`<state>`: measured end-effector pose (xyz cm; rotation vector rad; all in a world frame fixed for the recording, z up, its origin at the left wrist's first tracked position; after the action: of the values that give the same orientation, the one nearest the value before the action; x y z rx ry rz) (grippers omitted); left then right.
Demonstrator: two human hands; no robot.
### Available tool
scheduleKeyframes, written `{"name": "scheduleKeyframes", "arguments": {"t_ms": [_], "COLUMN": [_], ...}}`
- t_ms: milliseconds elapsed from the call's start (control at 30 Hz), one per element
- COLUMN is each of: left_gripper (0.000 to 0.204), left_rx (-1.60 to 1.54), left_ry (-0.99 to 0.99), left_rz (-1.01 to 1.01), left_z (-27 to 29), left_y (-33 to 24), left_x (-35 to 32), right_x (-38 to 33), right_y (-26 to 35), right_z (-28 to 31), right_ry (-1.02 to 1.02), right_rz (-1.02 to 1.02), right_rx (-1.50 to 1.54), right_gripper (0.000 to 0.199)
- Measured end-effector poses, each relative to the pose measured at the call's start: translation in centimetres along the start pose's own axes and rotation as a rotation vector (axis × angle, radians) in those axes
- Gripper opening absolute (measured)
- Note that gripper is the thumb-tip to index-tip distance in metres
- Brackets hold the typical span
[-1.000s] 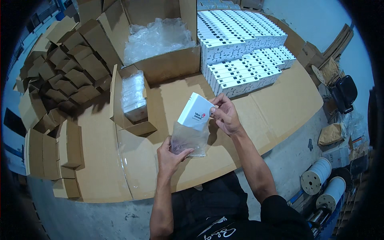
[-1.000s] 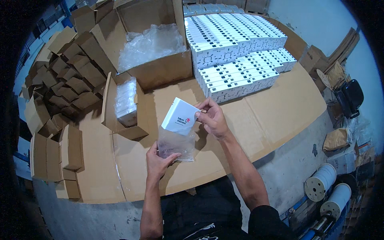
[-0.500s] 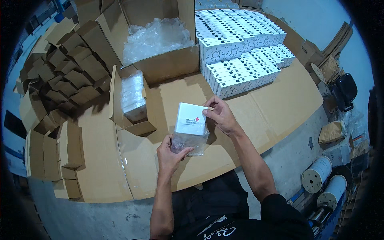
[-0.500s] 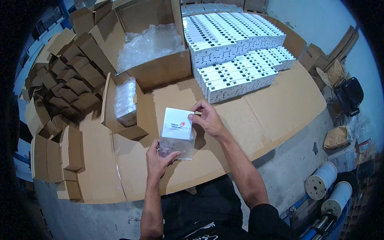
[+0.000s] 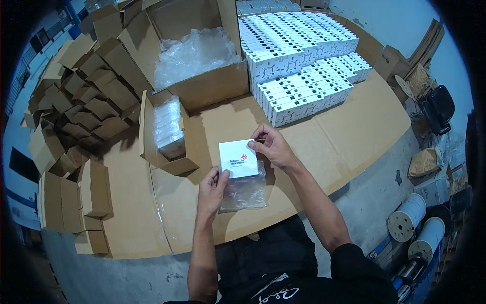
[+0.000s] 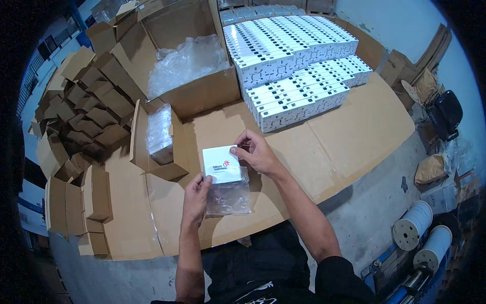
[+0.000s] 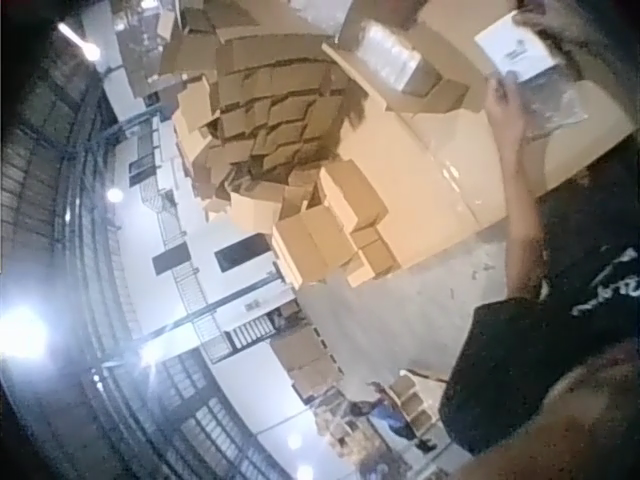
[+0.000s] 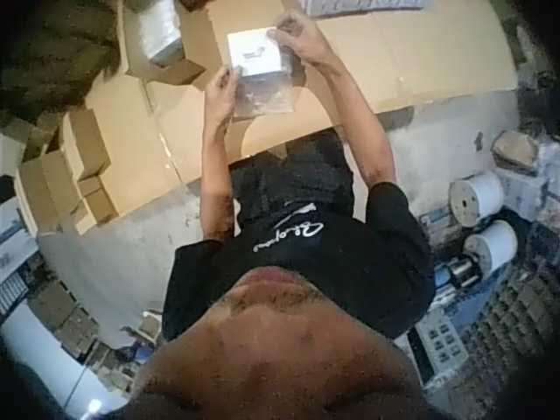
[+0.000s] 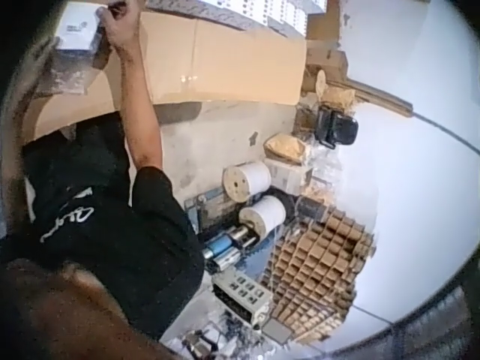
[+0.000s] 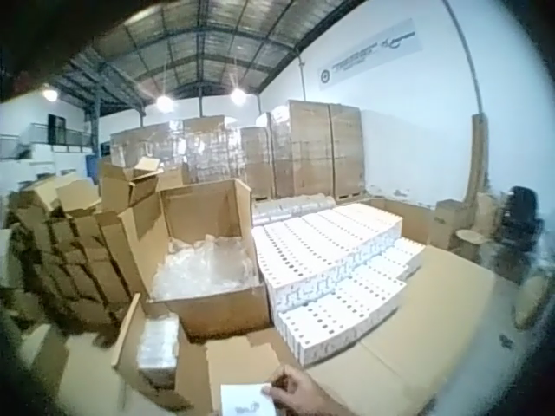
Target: Packaging white product boxes into plastic bags and larger cardboard boxes.
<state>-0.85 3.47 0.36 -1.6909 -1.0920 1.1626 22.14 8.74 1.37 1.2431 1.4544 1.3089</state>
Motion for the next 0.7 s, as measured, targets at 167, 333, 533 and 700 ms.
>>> {"name": "scheduleKeyframes", "arguments": {"t_ms": [167, 333, 533, 700], "left_gripper": [0.034, 0.035, 0.031, 0.036], "left_rx": [-0.026, -0.135, -0.161, -0.079], "left_ry": [0.002, -0.106, -0.157, -0.161], "left_rz": [-0.028, -0.156, -0.364, -0.367], "left_z": [-1.1, -0.9, -1.3, -1.7], "left_y": [-0.9, -0.2, -0.9, -0.6], "left_x": [0.6, 1.5, 2.6, 3.3], "right_x": [0.2, 0.0, -1.0, -1.0], "right_y": [-0.9, -0.3, -1.5, -1.8], "right_z": [0.0, -0.6, -0.5, -1.3], "right_ry": [0.047, -0.014, 0.212, 0.199], "right_rz": [0.087, -0.014, -0.235, -0.234], "right_rx": [-0.147, -0.073, -0.156, -0.070], "right_gripper": [0.016, 0.021, 0.028, 0.031]}}
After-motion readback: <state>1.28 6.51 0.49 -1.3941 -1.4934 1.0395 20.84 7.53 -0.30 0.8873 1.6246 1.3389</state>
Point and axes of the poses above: each hand's wrist, its own x-axis towards the middle knuckle, its own z-axis out of the back of the hand, y = z × x, the point moved 2 cm from there along x, towards the middle knuckle, and after that the axes turned 8 degrees about -x, right-handed, at the moved point
